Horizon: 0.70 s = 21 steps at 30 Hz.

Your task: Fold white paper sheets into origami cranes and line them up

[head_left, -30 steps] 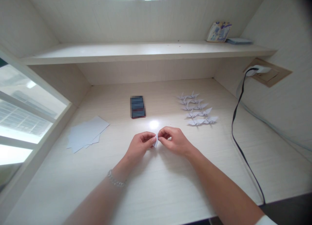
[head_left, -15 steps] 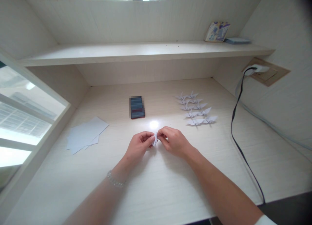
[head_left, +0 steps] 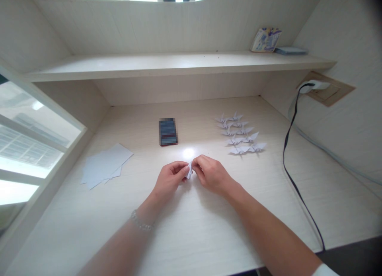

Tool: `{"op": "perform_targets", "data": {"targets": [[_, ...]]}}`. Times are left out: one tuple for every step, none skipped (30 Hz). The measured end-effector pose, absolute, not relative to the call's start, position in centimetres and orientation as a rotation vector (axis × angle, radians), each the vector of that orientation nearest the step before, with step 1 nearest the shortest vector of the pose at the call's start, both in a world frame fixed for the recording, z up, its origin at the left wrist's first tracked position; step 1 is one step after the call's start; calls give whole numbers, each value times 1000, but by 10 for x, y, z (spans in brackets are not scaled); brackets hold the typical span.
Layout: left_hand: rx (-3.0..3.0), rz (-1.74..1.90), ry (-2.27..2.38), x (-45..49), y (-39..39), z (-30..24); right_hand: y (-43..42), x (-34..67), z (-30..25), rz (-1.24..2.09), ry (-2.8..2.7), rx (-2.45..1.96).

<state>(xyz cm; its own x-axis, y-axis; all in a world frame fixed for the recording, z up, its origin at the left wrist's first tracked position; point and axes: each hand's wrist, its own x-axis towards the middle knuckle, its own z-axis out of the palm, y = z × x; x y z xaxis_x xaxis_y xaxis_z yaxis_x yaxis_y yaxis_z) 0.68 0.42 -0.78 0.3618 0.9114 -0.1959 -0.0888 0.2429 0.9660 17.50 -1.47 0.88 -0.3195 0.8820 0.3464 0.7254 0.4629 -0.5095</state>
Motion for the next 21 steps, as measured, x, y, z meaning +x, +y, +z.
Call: {"op": "perform_targets", "data": {"targets": [[1084,856,946,7,4,-8,-15,173,8,326,-2122,-1348],[1069,867,940,7,5,-8,-15,171,7,306,-2114,-1360],[1057,879,935,7,5,-7,-15,169,6,292,-2109,-1366],[1047,891,931,7,5,-7,-15,168,5,287,-2106,-1364],[1041,900,927,7,4,-7,-15,168,5,291,-2103,-1355],[1039,909,925,7,4,-7,-15,168,5,300,-2100,-1340],[1040,913,925,7,4,-7,-15,168,6,313,-2096,-1323],[1043,915,927,7,4,-7,-15,169,6,326,-2091,-1306],[1047,916,929,7,4,-6,-15,169,7,337,-2089,-1292],[1051,919,931,7,4,-6,-15,170,8,343,-2089,-1284],[1052,922,932,8,4,-6,-15,171,8,344,-2092,-1280],[1052,926,932,8,4,-7,-15,171,8,341,-2095,-1280],[1052,928,930,8,4,-7,-15,171,9,337,-2099,-1285],[1049,929,927,7,4,-7,-15,171,9,330,-2102,-1294],[1044,929,922,7,4,-7,-15,171,9,323,-2105,-1303],[1037,924,916,7,4,-7,-15,171,9,313,-2107,-1312],[1029,915,909,7,4,-7,-15,170,9,303,-2113,-1320],[1021,904,902,7,4,-7,-16,170,9,289,-2120,-1324],[1013,892,894,6,4,-7,-16,170,9,274,-2127,-1327],[1008,879,886,6,4,-6,-16,169,9,259,-2133,-1327],[1005,868,881,6,4,-5,-16,169,9,247,-2139,-1323]]}}
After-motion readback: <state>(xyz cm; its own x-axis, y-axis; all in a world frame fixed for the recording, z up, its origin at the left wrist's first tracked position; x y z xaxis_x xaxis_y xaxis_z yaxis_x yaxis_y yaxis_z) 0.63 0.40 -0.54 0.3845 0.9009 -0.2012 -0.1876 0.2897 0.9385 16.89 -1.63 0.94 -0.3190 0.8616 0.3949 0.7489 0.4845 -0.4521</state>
